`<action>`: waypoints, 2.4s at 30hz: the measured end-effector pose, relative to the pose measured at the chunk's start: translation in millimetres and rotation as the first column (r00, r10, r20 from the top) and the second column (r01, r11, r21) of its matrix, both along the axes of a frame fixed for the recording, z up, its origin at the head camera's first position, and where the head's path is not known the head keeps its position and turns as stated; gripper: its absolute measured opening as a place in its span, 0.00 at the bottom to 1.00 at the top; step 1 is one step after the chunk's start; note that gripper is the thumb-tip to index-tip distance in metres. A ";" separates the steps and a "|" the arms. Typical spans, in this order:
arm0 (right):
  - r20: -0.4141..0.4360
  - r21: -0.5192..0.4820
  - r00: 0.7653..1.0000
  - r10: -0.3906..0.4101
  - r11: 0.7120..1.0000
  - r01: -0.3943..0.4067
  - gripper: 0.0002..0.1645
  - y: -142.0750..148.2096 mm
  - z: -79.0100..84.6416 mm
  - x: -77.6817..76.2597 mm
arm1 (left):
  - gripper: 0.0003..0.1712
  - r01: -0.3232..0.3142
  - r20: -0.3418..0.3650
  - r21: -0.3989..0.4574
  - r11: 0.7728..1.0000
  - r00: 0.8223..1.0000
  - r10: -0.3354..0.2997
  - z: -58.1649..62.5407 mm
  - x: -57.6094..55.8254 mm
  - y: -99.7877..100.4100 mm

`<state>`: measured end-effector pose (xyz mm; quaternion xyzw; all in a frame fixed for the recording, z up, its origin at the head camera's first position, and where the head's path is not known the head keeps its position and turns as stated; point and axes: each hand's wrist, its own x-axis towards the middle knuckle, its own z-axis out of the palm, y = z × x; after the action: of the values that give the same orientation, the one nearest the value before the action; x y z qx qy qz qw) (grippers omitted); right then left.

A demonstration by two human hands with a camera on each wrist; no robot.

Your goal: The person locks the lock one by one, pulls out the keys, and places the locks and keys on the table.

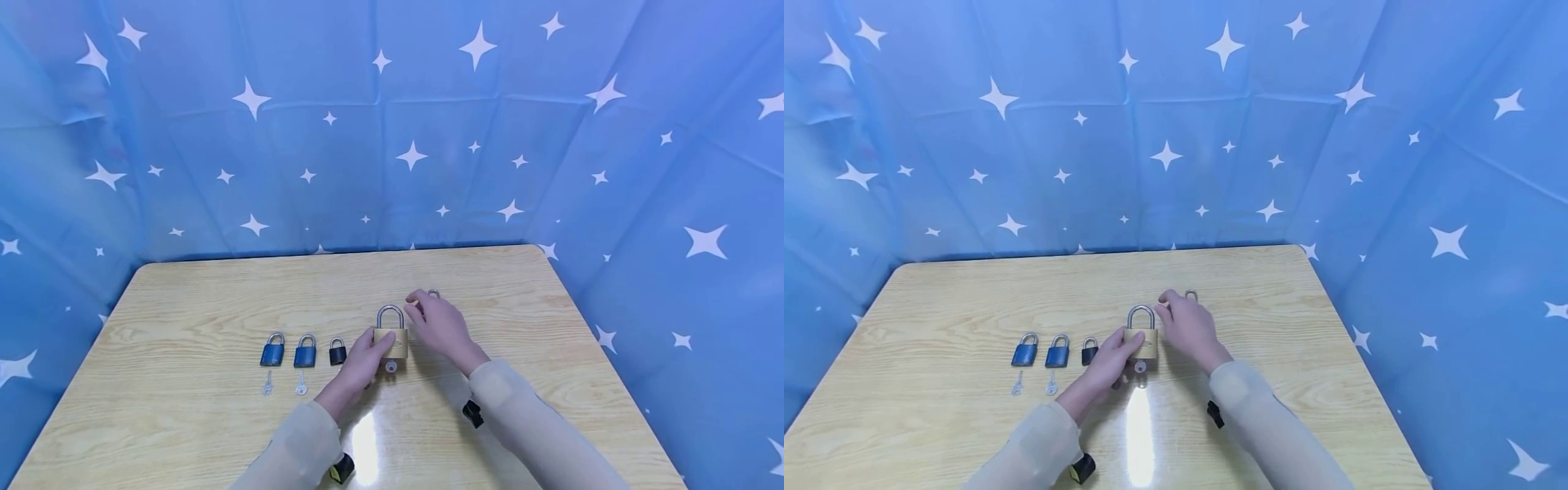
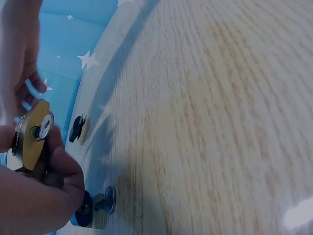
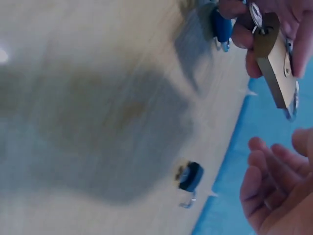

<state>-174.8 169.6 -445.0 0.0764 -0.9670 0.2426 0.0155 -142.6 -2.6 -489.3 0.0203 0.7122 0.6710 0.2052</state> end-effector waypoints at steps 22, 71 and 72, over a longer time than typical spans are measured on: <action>0.290 -0.549 0.957 0.013 0.822 0.155 0.09 -5.6 -36.5 78.6 | 0.23 -0.050 0.040 0.023 0.998 0.998 0.049 5.6 -7.3 -3.4; 0.380 -0.772 0.895 -0.234 0.452 0.446 0.14 -48.7 -52.9 75.6 | 0.18 -0.086 0.008 -0.004 0.996 0.996 0.086 36.2 -5.2 -6.7; 0.381 -0.772 0.895 -0.232 0.453 0.446 0.14 -48.7 -52.5 75.5 | 0.18 -0.086 0.010 -0.006 0.996 0.996 0.086 39.3 -3.8 -6.9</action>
<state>-99.3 120.9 -497.5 -0.1638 -0.7169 0.6776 -0.0083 -146.4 -9.5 -449.9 -0.0144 0.7132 0.6774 0.1796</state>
